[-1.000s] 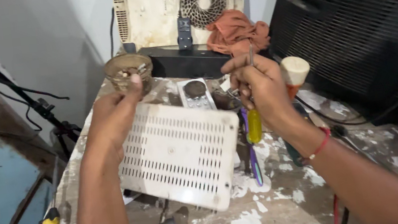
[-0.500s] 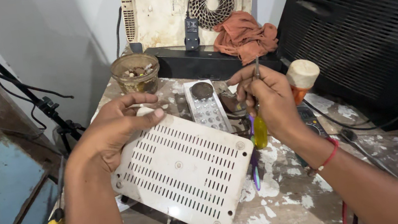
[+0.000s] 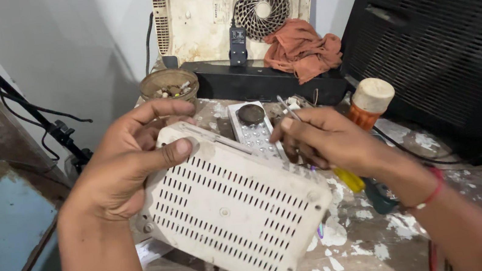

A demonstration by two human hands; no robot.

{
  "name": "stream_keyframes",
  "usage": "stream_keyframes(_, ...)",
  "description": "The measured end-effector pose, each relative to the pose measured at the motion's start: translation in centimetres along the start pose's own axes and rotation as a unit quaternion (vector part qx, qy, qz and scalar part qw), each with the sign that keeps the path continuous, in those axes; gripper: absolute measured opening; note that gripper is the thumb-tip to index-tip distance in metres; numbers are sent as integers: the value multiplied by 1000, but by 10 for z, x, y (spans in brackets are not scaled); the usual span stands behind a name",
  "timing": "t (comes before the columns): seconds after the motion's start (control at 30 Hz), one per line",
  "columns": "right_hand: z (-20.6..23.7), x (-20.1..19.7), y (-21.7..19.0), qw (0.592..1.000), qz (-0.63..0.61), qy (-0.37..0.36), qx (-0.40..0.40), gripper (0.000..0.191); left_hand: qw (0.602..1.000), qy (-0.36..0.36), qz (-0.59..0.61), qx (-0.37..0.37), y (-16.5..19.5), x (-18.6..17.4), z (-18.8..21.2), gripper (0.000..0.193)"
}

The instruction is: The person unscrews and removes the red top cover of a set-top box, then works on the exposed circuit board inside, using a screwdriver and pliers to adjust and reposition components on the board while a multimeter sits on the bench.

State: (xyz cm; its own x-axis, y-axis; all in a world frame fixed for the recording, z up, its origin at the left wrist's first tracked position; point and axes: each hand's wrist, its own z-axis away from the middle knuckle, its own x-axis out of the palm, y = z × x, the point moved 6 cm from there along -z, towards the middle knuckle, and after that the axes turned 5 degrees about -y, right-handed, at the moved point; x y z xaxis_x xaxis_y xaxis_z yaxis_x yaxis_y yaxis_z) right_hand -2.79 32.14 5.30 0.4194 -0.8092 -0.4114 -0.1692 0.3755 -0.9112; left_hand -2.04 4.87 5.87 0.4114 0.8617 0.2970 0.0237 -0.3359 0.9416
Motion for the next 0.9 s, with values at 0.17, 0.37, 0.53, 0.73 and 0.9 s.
stream_keyframes(0.17,13,-16,-1,997,-78,-13,22,63,997,43,40,40,5,-11,-1,44)
stream_keyframes(0.37,21,-27,-8,995,-58,-52,-56,64,986,142,83,41,4,-17,-6,35)
stream_keyframes(0.53,13,-34,0,998,-45,16,-38,50,978,172,113,42,6,-6,-9,34)
stream_keyframes(0.73,8,-50,2,991,-72,88,-72,58,977,181,117,12,2,9,-13,40)
stream_keyframes(0.9,1,-61,14,974,-172,139,-40,70,979,98,172,55,-1,18,-17,41)
